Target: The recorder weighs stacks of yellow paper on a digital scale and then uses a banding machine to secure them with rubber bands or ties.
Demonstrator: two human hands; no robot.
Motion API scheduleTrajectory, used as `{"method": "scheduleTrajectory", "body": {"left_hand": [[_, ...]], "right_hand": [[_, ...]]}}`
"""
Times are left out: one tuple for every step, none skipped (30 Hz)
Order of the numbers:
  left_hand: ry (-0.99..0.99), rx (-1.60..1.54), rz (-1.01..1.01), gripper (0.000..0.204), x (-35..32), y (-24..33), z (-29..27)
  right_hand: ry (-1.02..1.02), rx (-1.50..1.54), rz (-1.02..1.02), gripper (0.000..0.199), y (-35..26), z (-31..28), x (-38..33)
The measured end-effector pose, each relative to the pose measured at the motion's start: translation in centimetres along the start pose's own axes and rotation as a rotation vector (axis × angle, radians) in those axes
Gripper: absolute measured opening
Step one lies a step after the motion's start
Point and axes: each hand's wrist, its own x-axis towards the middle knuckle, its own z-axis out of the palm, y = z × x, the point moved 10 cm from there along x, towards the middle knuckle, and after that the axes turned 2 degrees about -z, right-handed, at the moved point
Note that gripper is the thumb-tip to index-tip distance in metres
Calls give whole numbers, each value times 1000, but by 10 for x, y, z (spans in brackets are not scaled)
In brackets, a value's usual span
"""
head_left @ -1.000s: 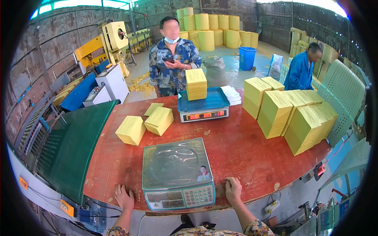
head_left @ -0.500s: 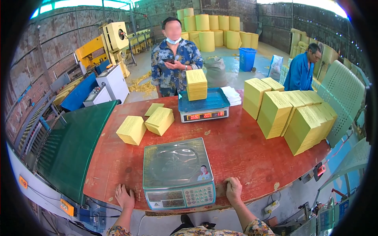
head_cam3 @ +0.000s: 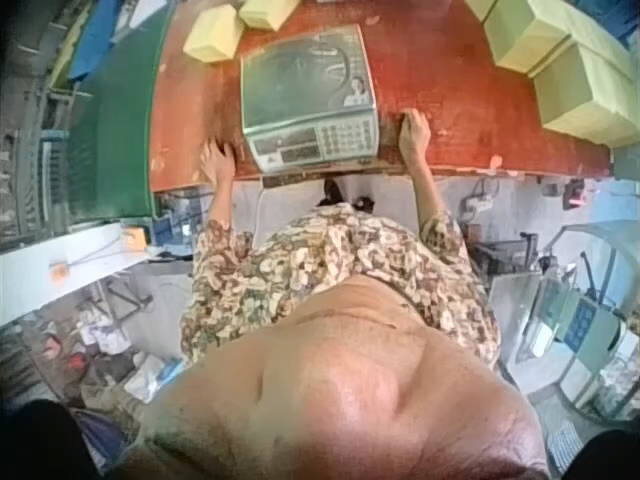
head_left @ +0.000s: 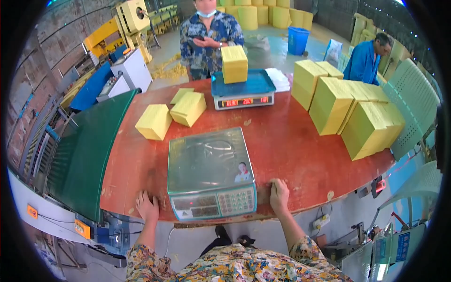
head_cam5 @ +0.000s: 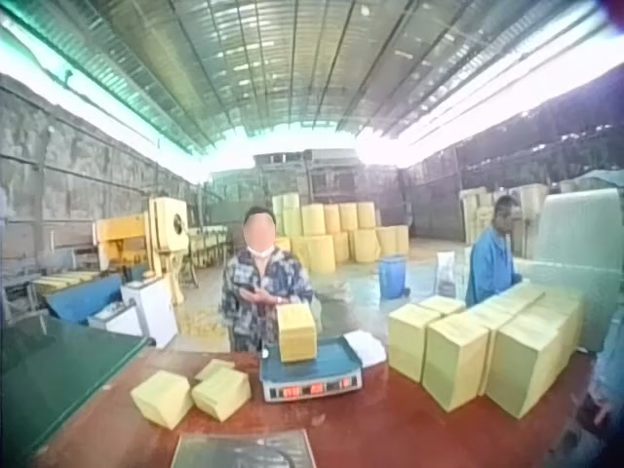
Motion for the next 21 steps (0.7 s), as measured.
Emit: {"method": "scheduleTrajectory", "body": {"left_hand": [[18,-11,-1,48,4,3,-2],[9,-3,-4,48,3,5,-1],[13,2,2,48,2,6,-2],[18,6,7,48,1,7,-2],[12,11,4,48,1,6,0],[13,4,2,48,2,4,1],[10,1,-4,47,-1,2,1],[2,8,-12,47,-1,1,2],[3,8,-14,47,1,2,4],[0,10,-18,46,0,2,4],[-5,24,-38,46,-1,-3,3],[1,27,-25,47,-1,-5,3],[7,21,-7,47,0,-2,3],[3,25,-19,47,2,-1,4],[-3,20,-12,47,2,2,4],[-9,18,-8,48,2,2,4],[-24,20,-21,48,1,2,3],[-27,26,-37,48,1,-2,3],[-20,22,-26,49,1,-2,4],[-13,18,-15,49,1,-2,4],[-16,21,-30,49,1,-5,5]], "right_hand": [[9,31,-1,9,0,0,4],[0,31,8,9,1,1,4],[-8,24,4,10,0,0,2],[-15,18,-2,10,-1,0,2],[-22,18,3,10,-1,0,2],[-15,3,-5,10,-2,0,2],[-13,-12,-12,10,-4,0,0],[-26,-12,-7,10,-4,1,0],[-9,-9,-11,10,-6,-1,2],[3,-8,-12,11,-7,-2,1],[-21,1,-12,11,-7,2,0],[-19,13,-38,12,-7,2,0],[-11,19,-65,13,-8,0,1],[-25,21,-67,13,-7,0,1],[-26,22,-62,14,-6,-2,2],[-30,25,-58,14,-8,-1,1],[-34,40,-31,13,-12,-1,3],[-50,45,-33,13,-11,4,1],[-53,38,-35,13,-8,4,1],[-56,32,-38,13,-5,5,1],[-71,34,-41,13,-4,8,0]]}}
